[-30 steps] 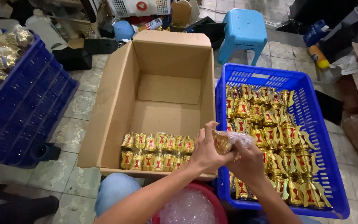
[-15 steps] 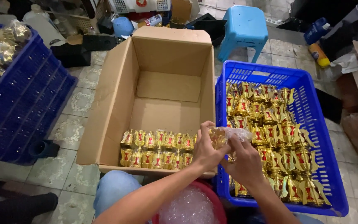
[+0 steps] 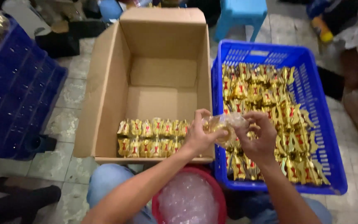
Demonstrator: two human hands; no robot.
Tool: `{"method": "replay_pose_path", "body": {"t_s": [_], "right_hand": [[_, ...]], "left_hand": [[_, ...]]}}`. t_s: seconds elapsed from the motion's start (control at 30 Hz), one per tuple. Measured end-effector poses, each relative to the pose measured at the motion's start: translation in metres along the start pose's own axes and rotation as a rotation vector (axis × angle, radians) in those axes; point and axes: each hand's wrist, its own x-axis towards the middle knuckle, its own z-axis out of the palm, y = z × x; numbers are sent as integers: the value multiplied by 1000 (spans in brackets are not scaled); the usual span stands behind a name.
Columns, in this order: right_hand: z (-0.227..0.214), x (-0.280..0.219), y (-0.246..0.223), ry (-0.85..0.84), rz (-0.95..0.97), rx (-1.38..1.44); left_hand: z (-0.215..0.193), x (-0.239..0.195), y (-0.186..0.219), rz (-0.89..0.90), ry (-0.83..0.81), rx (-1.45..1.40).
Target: The person wraps gold-colored decorative items in plastic and places them into a cardboard box.
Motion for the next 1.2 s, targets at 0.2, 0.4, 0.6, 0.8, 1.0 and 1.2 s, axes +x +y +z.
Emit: {"method": "replay_pose_path", "body": {"t_s": [0.2, 0.4, 0.6, 0.8, 1.0, 1.2], "right_hand": [[7, 4, -8, 99, -279, -8], [4, 10, -24, 71, -416, -65], [0, 10, -33, 9, -382, -223], [-14, 9, -41, -172, -312, -308], [-24, 16, -47, -271, -95, -216], [-26, 18, -34, -423, -61, -92]], "left_hand": [[1, 2, 4, -105, -18, -39], [-3, -2, 8, -173, -62, -57], [-8, -5, 14, -185, -56, -84], [-18, -6, 21, -59, 31, 152], [-16, -2, 15, 99, 119, 300], [-12, -8, 12, 260, 67, 332]]}}
